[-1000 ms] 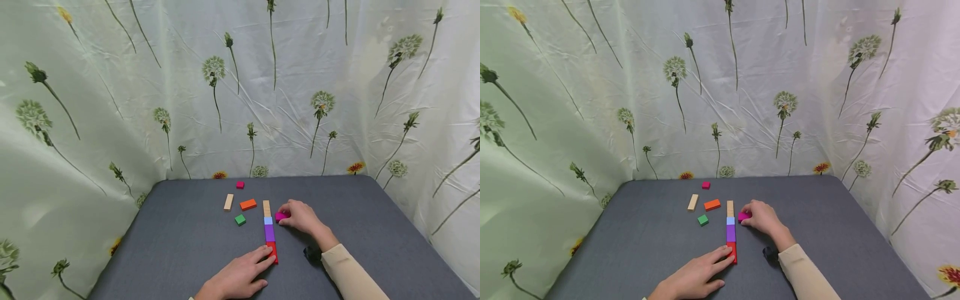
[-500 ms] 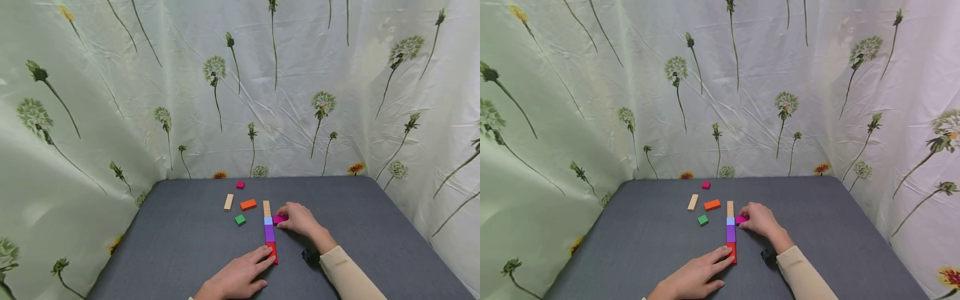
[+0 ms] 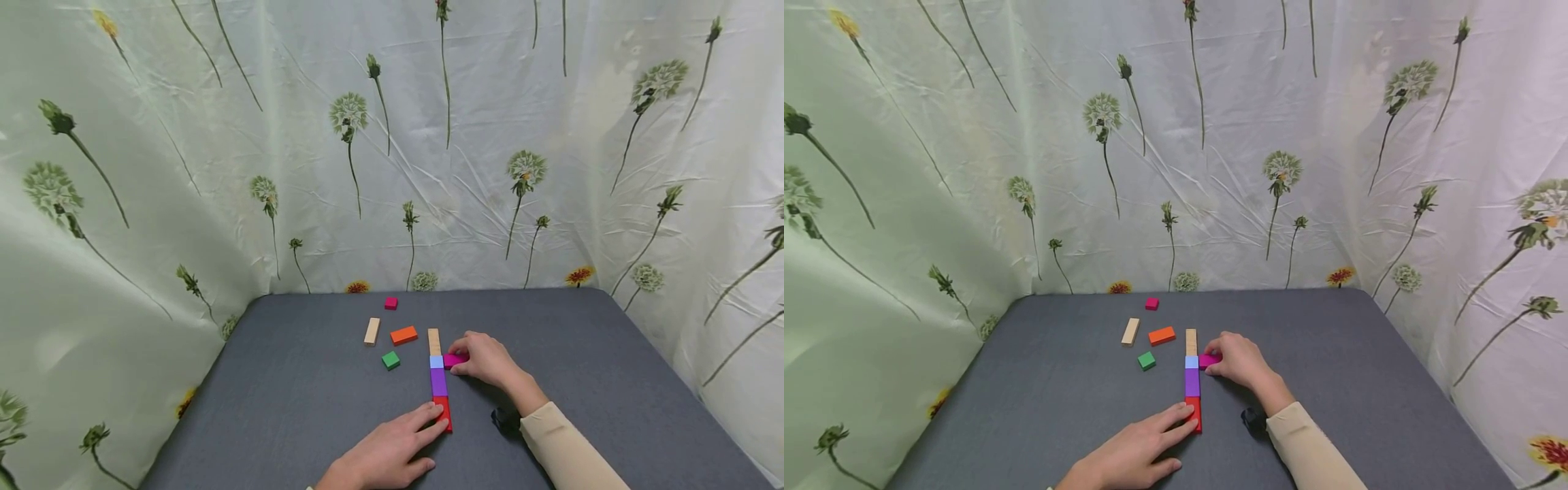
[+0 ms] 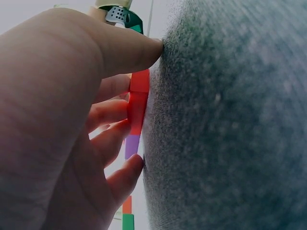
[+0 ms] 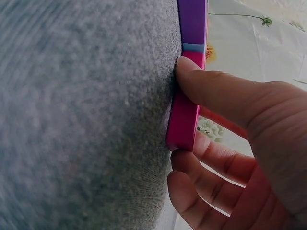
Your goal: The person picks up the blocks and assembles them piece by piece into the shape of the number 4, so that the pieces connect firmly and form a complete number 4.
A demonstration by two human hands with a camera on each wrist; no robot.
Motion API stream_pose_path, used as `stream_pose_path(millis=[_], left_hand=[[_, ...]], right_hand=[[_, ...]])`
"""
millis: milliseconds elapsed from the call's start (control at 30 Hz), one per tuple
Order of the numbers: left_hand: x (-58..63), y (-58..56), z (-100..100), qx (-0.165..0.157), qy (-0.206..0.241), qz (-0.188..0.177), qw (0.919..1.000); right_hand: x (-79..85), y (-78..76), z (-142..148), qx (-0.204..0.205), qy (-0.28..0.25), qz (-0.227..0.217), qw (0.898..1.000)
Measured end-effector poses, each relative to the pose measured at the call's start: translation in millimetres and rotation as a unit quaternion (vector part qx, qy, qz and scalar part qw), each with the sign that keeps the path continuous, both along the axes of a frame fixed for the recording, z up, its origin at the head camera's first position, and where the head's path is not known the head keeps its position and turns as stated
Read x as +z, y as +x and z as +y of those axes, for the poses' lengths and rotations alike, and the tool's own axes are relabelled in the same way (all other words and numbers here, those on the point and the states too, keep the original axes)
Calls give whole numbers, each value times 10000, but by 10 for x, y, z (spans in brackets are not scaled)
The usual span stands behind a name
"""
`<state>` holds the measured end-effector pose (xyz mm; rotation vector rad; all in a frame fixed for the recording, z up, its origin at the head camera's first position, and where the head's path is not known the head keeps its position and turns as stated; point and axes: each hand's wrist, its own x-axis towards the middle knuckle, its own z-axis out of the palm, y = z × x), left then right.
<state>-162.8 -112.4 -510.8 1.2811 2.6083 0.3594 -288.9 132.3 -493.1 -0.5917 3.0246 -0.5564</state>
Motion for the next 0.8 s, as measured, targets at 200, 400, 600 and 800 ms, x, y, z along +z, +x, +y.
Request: stream_pose_path(millis=[200,400,600,800], left_hand=[[14,-2,-4,-12,48,-42,10000],[0,-8,-9,-38,27,21,10000],[0,-5,-12,-40,11,16,10000],[8,9,-13,-48,78,39,10000]], right_hand=[[7,15,1,-6,2,55,10000],[0,28,-3,-22,-15,68,10000],[5,36,-4,-21,-22,17,10000],[82,66,18,20,6,-26,10000]])
